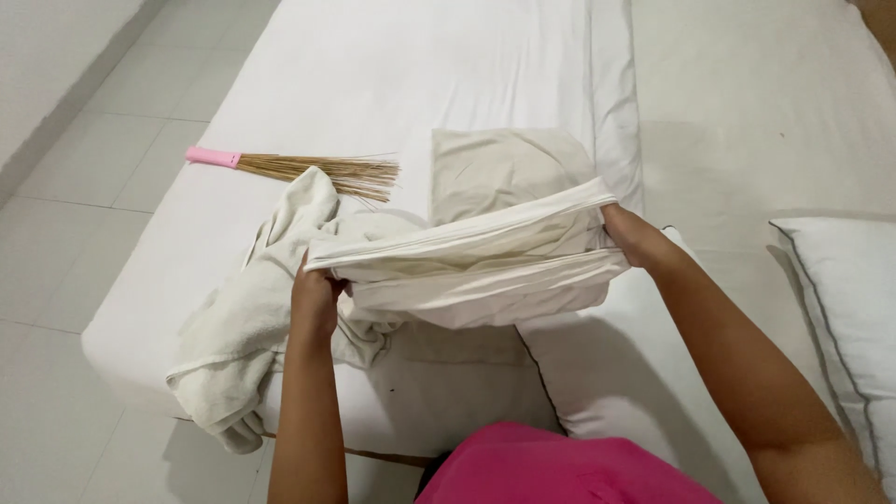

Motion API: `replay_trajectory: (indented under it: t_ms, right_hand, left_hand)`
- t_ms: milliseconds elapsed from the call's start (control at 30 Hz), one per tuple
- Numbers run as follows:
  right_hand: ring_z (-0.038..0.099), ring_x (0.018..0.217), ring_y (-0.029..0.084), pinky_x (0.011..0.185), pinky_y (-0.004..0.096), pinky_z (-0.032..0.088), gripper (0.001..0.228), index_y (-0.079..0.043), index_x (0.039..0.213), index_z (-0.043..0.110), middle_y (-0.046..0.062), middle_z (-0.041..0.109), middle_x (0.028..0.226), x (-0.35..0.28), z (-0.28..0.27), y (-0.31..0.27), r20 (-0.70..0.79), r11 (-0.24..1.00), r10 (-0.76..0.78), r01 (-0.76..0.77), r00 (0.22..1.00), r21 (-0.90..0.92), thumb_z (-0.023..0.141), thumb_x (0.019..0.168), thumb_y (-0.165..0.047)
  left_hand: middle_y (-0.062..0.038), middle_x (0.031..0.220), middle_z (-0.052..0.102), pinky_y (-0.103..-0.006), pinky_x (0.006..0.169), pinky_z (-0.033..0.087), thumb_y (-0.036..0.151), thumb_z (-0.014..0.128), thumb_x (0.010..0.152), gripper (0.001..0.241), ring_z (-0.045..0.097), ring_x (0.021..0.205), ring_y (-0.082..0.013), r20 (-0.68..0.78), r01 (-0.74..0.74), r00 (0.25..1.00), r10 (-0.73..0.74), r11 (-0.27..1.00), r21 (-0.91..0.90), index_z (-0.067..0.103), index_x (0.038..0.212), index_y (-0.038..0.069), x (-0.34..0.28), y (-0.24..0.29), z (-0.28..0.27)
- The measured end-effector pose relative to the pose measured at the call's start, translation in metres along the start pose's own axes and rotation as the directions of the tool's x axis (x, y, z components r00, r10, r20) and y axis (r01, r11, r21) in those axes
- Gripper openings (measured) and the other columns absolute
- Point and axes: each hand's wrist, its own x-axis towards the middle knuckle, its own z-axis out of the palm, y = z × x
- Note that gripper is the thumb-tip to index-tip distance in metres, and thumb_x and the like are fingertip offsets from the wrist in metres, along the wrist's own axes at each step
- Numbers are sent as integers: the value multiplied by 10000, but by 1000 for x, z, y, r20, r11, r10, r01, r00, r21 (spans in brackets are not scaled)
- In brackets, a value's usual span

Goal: The person picks up a pillowcase from a bedside table and shakes it open. They then pick up a pillow from the bed and insert it into the pillowcase, adjusting the fabric to fit the pillow properly.

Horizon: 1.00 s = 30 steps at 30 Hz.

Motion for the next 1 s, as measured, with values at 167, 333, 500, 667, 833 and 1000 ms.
replay_trajectory:
  t_ms: [167, 333, 500, 667, 833, 1000]
  right_hand:
    - [561, 1337, 341, 1078, 423, 488, 853, -33, 1567, 348, 250, 488, 1519, 14, -18, 17, -14, 950, 119, -118, 993, -290, 145, 1015, -650]
    - [638, 1248, 341, 992, 452, 555, 823, -80, 1577, 364, 261, 540, 1461, 4, -29, 37, -123, 889, 302, -326, 945, -321, 198, 1005, -649]
    - [679, 1160, 304, 966, 454, 558, 762, -11, 1487, 498, 245, 636, 1362, -10, -41, 43, -88, 926, 284, -297, 955, -234, 299, 1017, -577]
    - [673, 1116, 281, 931, 439, 563, 641, 15, 1449, 519, 227, 654, 1330, -19, -49, 48, 9, 986, 165, -165, 986, -25, 387, 1026, -448]
    - [645, 1186, 296, 1005, 427, 534, 580, 47, 1481, 442, 241, 602, 1397, -50, -24, 15, 113, 988, -69, 52, 991, 147, 328, 1047, -320]
    - [549, 1320, 265, 1089, 413, 448, 640, -11, 1537, 356, 164, 508, 1520, -69, -8, -1, 104, 975, -148, 127, 984, 179, 232, 1042, -397]
  left_hand:
    - [-120, 921, 667, -390, 737, 538, 375, 402, 1031, 457, 628, 753, -234, -29, 110, 994, -107, 980, 165, 607, 1201, 4, 29, -40, -8]
    - [-132, 881, 713, -349, 821, 539, 534, 299, 1044, 655, 678, 830, -241, -2, 342, 936, -351, 913, 222, 653, 1085, -16, 45, -108, -22]
    - [-153, 929, 739, -361, 858, 525, 489, 342, 1026, 627, 679, 856, -237, 22, 279, 957, -289, 937, 209, 689, 1086, -30, 30, -120, -13]
    - [-129, 1088, 699, -407, 910, 519, 439, 429, 1005, 517, 645, 961, -227, 33, 79, 996, -82, 993, 92, 624, 1232, 17, 27, -113, -14]
    - [-119, 1304, 535, -542, 982, 455, 600, 382, 1026, 637, 540, 1103, -244, 19, 185, 983, -185, 981, -54, 451, 1404, 91, 18, -89, -17]
    - [-132, 1427, 484, -580, 966, 477, 688, 328, 936, 769, 563, 1172, -272, 22, 223, 974, -224, 974, 29, 397, 1466, 134, 19, -99, -31]
